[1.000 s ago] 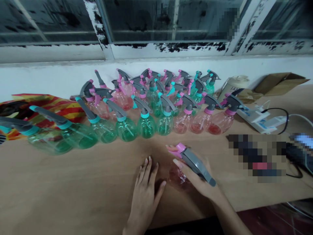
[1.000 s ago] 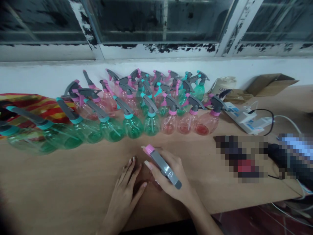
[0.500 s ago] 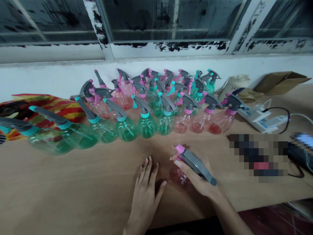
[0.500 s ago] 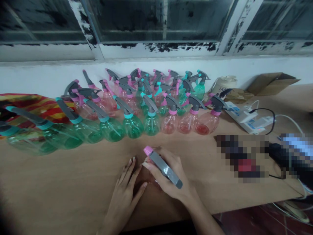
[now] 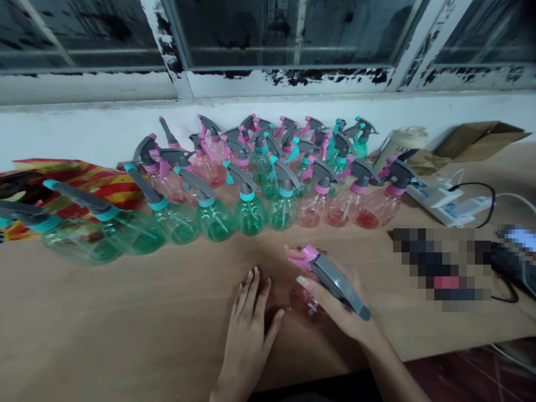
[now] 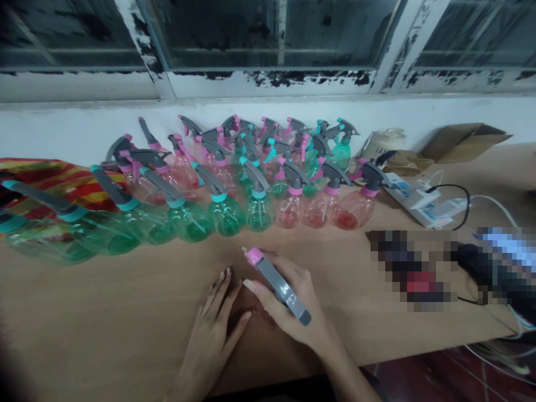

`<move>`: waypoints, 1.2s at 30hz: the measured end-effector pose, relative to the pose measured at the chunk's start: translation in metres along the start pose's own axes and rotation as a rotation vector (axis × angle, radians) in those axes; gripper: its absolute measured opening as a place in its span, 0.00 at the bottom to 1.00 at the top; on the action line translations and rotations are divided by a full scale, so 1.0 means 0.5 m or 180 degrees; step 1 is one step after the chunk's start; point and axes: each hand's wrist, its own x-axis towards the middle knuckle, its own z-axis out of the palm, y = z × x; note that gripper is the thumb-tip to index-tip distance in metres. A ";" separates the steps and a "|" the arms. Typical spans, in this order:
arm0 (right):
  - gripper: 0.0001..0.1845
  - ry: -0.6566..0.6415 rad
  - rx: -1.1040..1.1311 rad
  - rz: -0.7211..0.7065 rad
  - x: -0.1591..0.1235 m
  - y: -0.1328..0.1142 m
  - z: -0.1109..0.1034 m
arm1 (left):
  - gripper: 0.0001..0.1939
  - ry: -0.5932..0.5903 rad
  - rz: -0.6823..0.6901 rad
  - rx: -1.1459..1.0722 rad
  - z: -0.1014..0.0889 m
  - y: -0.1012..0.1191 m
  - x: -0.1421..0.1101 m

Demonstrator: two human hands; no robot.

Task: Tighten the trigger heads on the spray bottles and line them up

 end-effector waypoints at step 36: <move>0.19 0.0067 -0.0025 0.0045 -0.005 0.002 -0.001 | 0.25 -0.0113 -0.0015 -0.0035 -0.008 0.002 0.002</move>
